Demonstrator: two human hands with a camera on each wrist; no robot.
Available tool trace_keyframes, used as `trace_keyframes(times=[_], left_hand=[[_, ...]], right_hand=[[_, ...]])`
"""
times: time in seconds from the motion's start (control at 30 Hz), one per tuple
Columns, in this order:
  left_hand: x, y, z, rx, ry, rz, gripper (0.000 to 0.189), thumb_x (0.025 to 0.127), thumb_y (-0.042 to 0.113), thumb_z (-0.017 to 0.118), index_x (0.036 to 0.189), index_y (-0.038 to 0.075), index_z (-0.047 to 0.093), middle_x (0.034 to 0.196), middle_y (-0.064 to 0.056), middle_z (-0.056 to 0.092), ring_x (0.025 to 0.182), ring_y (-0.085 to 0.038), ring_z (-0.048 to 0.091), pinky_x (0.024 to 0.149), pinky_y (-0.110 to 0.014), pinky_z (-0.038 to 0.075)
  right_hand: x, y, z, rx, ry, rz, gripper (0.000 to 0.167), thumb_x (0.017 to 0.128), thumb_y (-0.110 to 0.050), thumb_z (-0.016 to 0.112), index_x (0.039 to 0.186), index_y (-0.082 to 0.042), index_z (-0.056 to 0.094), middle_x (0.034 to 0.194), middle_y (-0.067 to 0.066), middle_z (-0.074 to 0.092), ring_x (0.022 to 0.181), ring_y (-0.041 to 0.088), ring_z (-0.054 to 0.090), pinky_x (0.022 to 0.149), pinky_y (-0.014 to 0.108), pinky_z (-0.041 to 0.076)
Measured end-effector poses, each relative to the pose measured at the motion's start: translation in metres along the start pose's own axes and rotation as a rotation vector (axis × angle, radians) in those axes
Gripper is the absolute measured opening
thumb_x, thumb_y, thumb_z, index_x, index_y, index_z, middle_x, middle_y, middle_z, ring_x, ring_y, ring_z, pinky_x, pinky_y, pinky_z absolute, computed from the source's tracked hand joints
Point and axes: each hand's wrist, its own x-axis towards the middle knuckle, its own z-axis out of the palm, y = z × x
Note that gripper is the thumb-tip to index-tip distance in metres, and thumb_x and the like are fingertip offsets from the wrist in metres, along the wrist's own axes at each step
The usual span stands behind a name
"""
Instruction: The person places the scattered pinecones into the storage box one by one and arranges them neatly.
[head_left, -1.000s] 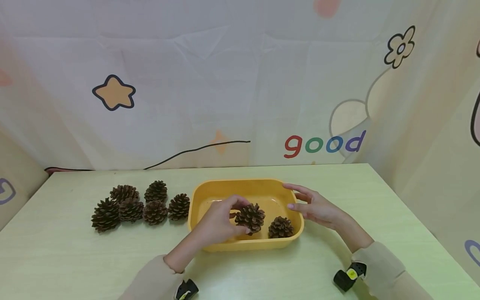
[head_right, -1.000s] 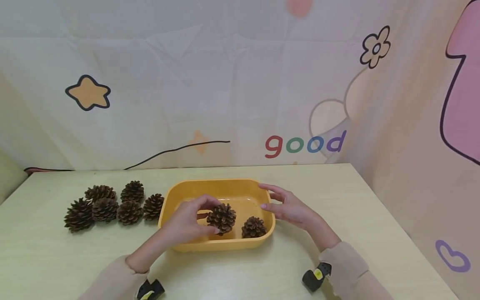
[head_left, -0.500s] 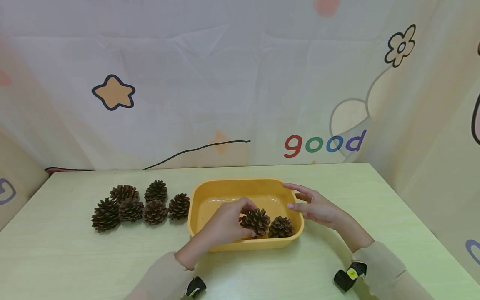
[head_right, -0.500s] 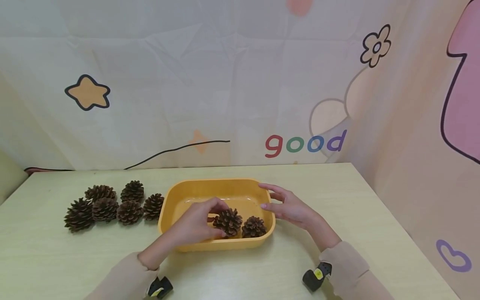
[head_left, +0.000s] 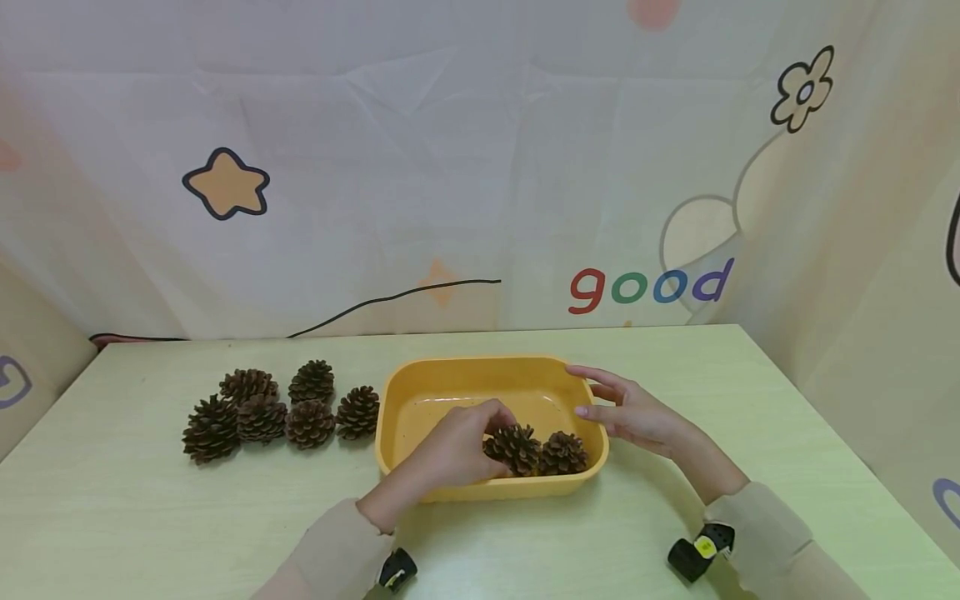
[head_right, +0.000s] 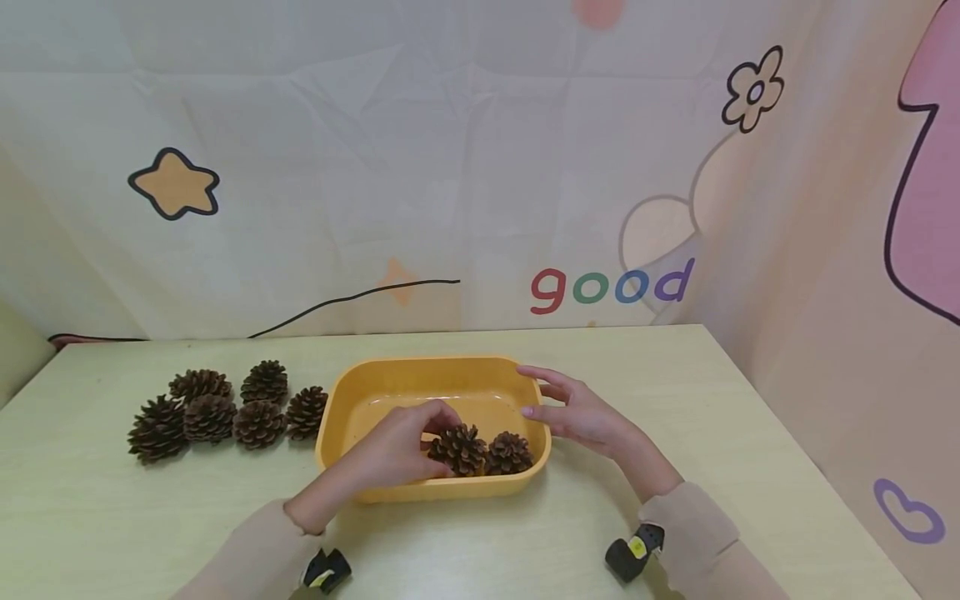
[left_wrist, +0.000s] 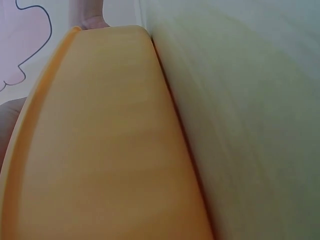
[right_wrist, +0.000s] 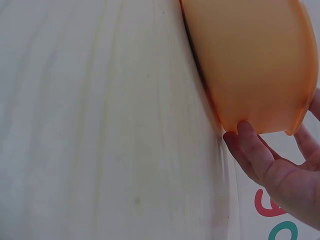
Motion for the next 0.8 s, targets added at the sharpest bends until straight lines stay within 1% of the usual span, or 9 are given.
trace_keyframes(times=[0.13,0.33,0.5,0.8], left_hand=[[0.0005,-0.0004,-0.0012,-0.018,-0.017,-0.005,0.044,0.068,0.013,0.08,0.105,0.007,0.057,0.107,-0.006,0.062,0.102,-0.023,0.057,0.088,-0.035,0.048],[0.0012,-0.0018,-0.0023,-0.046,-0.038,-0.034,0.042,0.071,0.017,0.079,0.106,0.008,0.058,0.106,-0.004,0.062,0.101,-0.021,0.057,0.087,-0.035,0.048],[0.001,-0.0017,-0.0027,-0.07,-0.053,-0.042,0.04,0.072,0.014,0.077,0.106,0.008,0.058,0.106,-0.003,0.061,0.101,-0.021,0.056,0.086,-0.034,0.049],[0.0011,-0.0017,-0.0031,-0.18,-0.107,-0.025,0.039,0.074,0.006,0.075,0.108,0.004,0.056,0.108,-0.006,0.058,0.104,-0.022,0.055,0.086,-0.029,0.05]], right_hand=[[0.0001,-0.0003,0.0002,-0.002,0.003,0.005,0.067,0.087,-0.018,0.063,0.143,-0.011,0.027,0.145,0.026,0.018,0.115,0.033,0.047,0.088,0.038,0.049],[0.0005,-0.0001,0.0002,-0.007,0.006,0.007,0.068,0.087,-0.019,0.063,0.143,-0.012,0.027,0.145,0.026,0.019,0.115,0.035,0.047,0.088,0.04,0.049],[0.0005,-0.0002,0.0003,-0.01,0.004,0.005,0.068,0.087,-0.02,0.063,0.143,-0.012,0.028,0.146,0.026,0.018,0.115,0.034,0.047,0.088,0.039,0.049],[0.0006,-0.001,0.0003,-0.008,-0.001,0.003,0.066,0.087,-0.019,0.062,0.143,-0.011,0.027,0.145,0.026,0.019,0.112,0.03,0.049,0.087,0.037,0.05]])
